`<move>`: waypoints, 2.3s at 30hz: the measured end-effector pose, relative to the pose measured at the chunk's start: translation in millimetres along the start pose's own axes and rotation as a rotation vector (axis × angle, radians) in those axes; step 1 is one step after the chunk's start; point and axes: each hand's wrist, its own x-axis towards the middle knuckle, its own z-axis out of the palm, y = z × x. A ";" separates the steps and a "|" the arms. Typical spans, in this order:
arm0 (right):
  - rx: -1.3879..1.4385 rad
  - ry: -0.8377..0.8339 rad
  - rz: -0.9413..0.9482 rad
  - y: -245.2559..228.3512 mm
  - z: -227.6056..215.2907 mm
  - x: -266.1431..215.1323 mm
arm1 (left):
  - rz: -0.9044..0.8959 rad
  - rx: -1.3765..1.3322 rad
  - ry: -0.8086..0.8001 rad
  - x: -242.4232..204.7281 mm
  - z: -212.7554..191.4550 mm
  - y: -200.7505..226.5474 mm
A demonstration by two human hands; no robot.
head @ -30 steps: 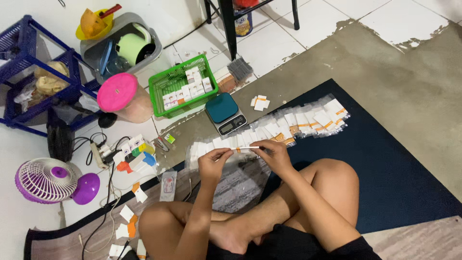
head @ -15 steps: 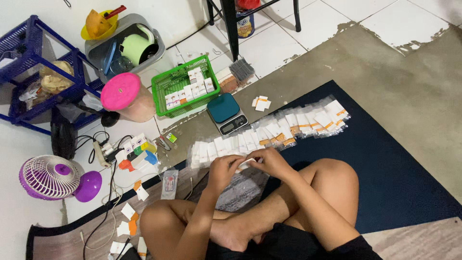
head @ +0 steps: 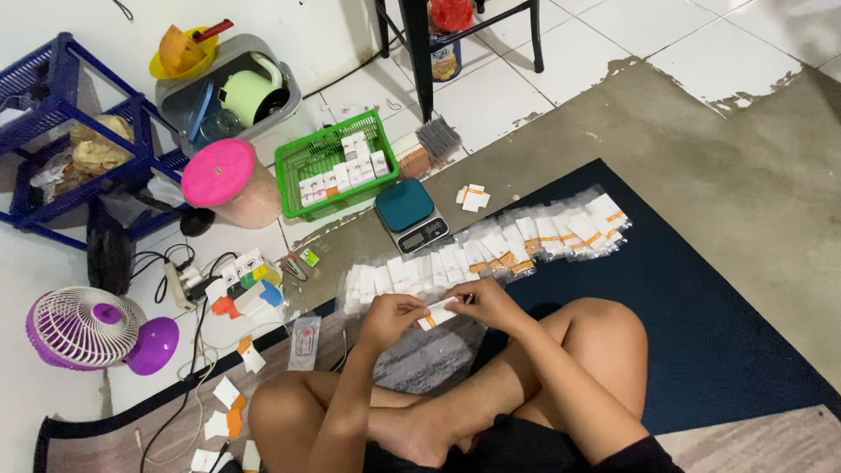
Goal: The person places small white and orange items into individual plastic bags while sitting on the floor.
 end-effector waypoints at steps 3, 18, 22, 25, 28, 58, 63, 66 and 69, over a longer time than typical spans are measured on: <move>0.014 -0.017 0.015 0.9 -2.1 2.5 | 0.074 0.114 -0.009 -3.2 3.3 10.7; 0.117 0.249 0.006 28.5 5.9 8.1 | -0.033 -0.136 0.136 -4.3 11.5 3.3; 0.133 0.177 -0.083 16.6 5.6 3.6 | -0.013 -0.135 0.200 -4.9 18.3 8.0; 0.120 0.172 -0.125 9.4 2.5 4.6 | 0.034 -0.100 0.247 -1.2 22.7 3.3; 0.116 0.154 -0.160 10.9 4.4 5.0 | 0.070 -0.093 0.276 -6.7 28.3 1.9; 0.583 0.197 0.122 29.6 15.5 8.7 | -0.046 -0.427 0.290 -8.6 24.5 3.8; 0.633 0.227 0.188 39.2 20.0 9.4 | -0.045 -0.474 0.289 -6.4 28.5 -1.4; 0.671 0.265 0.200 38.5 20.4 8.7 | -0.033 -0.528 0.256 -8.5 30.4 -6.8; 0.594 0.315 0.147 22.8 14.2 9.5 | -0.058 -0.507 0.223 -9.4 30.8 -10.0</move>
